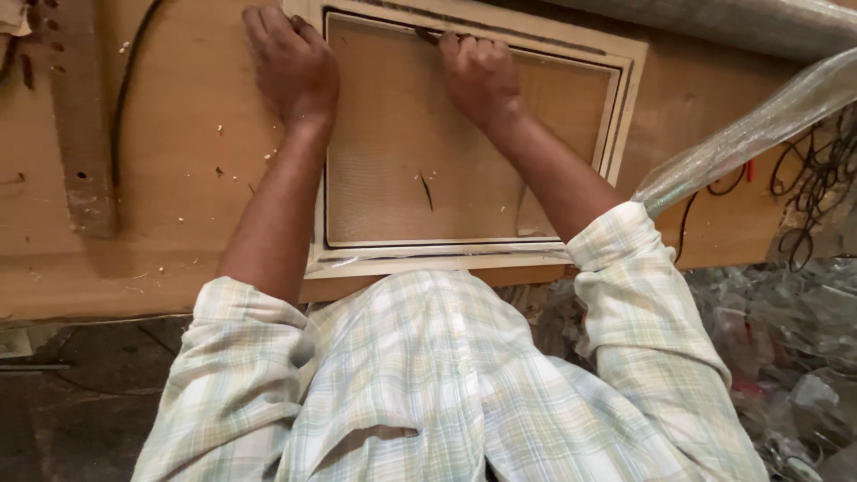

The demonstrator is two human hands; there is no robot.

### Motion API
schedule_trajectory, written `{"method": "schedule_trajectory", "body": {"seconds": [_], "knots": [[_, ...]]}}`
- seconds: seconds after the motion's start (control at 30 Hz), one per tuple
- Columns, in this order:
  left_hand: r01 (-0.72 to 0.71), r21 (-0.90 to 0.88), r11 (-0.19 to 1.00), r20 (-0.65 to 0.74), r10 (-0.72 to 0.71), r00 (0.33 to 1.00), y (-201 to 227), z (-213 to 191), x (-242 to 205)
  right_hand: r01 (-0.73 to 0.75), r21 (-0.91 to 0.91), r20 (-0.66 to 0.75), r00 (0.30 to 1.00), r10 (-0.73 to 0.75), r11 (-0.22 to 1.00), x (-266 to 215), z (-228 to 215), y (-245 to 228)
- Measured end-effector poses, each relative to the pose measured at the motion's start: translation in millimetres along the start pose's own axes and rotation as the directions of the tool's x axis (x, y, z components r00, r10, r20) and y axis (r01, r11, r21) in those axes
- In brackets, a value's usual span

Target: The person uses a utility knife to trim excess material from the edges of a white window frame. They then use a green squeegee-like tool to press the frame edges and remove remaining debris.

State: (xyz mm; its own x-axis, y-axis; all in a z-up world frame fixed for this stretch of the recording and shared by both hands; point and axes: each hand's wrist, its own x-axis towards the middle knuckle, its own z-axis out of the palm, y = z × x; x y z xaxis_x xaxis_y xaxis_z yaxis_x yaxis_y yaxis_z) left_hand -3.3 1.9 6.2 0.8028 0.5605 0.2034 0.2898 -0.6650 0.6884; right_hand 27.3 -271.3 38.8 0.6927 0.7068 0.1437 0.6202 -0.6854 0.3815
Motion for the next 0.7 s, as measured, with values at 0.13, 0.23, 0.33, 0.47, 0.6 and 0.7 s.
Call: {"method": "schedule_trajectory", "body": {"seconds": [0.13,0.23,0.33,0.47,0.6,0.7], "knots": [[-0.007,-0.031,0.999,-0.013,0.006,1.0,-1.8,1.2,-0.4,-0.039,-0.083,0.043,0.998,0.043,0.996,-1.4,4.5,-2.9],[-0.04,-0.035,0.999,-0.037,0.038,0.999,-5.2,2.9,-1.8,-0.039,-0.104,0.08,0.996,0.047,0.994,-10.7,12.7,1.1],[0.008,-0.036,0.999,0.027,-0.007,1.0,-3.5,3.8,-0.2,-0.1,-0.118,0.266,0.955,0.129,0.988,-22.6,17.7,11.9],[-0.02,-0.075,0.997,0.006,0.021,1.0,-2.6,-0.7,1.2,-0.121,-0.225,0.193,0.967,0.166,0.967,-38.5,16.5,26.7],[0.025,-0.053,0.998,0.058,-0.022,0.998,-1.3,-0.5,0.3,-0.177,-0.246,0.204,0.952,0.229,0.953,-50.8,7.9,32.9],[0.066,-0.043,0.997,0.082,-0.062,0.995,2.3,-4.1,2.4,-0.407,-0.109,0.511,0.76,0.402,0.907,-59.1,-18.1,32.0]]}}
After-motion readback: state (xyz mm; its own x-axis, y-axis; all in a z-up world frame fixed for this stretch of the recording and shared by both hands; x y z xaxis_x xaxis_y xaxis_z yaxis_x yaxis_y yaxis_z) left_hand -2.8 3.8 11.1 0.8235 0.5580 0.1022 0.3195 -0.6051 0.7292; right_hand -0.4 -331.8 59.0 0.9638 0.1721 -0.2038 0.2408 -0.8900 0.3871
